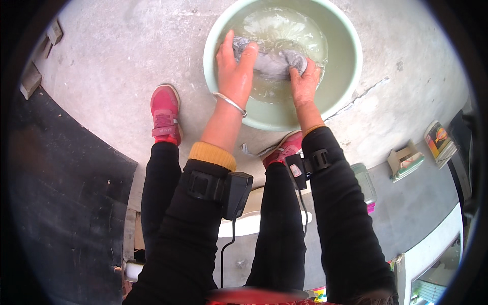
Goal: The person fills a basin with water, washes a gray cloth by hand, wrings it out, and uses it to wipe a countertop and sink. They repeat the washing and wringing steps, then refill the basin.
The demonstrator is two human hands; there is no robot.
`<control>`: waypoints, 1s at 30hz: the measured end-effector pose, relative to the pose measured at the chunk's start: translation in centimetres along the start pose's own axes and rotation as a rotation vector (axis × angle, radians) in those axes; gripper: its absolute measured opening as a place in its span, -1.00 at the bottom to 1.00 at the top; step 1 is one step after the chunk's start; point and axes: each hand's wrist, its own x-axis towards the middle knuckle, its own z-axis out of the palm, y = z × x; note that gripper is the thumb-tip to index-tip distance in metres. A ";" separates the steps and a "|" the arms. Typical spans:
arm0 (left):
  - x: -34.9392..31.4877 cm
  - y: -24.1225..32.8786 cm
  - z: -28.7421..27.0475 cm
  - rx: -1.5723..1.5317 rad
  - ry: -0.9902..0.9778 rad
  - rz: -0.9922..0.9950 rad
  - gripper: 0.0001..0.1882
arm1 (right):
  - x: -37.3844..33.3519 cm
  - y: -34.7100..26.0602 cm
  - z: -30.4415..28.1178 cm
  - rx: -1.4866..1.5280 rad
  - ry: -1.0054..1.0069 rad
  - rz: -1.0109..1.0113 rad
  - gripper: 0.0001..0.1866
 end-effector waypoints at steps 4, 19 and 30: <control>0.1 -0.5 0.2 0.002 0.019 -0.050 -0.21 | 0.1 0.4 -0.7 -0.048 -0.167 -0.098 -0.50; -0.7 -0.2 -0.3 -0.155 -0.030 -0.213 -0.20 | -0.4 -0.3 -3.8 1.013 -0.367 0.436 -0.48; -2.1 1.2 0.4 -0.262 -0.244 -0.370 -0.15 | -7.9 -9.3 -19.2 1.113 -0.661 0.074 -0.54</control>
